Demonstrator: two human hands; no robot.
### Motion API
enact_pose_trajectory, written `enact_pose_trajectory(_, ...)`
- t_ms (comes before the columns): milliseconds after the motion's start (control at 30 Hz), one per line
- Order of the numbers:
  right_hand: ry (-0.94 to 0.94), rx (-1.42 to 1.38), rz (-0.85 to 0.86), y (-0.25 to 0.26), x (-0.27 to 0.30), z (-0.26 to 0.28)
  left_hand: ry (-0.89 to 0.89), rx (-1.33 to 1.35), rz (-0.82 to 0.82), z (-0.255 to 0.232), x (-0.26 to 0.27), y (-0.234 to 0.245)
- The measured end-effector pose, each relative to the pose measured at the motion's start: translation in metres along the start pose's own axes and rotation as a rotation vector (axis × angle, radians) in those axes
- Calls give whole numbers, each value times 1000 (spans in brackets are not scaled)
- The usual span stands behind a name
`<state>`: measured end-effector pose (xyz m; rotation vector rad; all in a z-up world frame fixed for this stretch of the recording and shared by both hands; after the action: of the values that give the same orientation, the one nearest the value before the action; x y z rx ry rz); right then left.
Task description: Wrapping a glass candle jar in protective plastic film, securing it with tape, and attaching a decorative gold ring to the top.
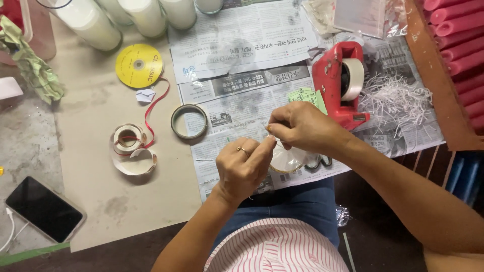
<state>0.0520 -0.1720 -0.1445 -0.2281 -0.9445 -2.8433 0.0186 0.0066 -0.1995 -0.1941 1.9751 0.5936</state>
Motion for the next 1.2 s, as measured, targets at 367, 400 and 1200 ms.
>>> enact_pose_trajectory(367, 287, 83, -26, 18, 24, 26, 1796, 1098, 221, 20, 20, -10)
enact_pose_trajectory(400, 324, 223, -22, 13, 23, 20, 1795, 1087, 221, 21, 20, -11)
enact_pose_trajectory(1200, 40, -225, -192, 42, 43, -77, 1294, 963, 283, 25, 36, 13)
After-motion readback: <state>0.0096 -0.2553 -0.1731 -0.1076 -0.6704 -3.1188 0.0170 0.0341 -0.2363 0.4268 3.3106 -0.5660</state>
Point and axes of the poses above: each hand's wrist, its own x-axis away from the middle knuckle, its own y-axis out of the back of the hand, z = x × y, the point moved 1 cm from there along -x, towards the middle knuckle, and after that the axes turned 12 degrees about -z, right-handed, at the moved point
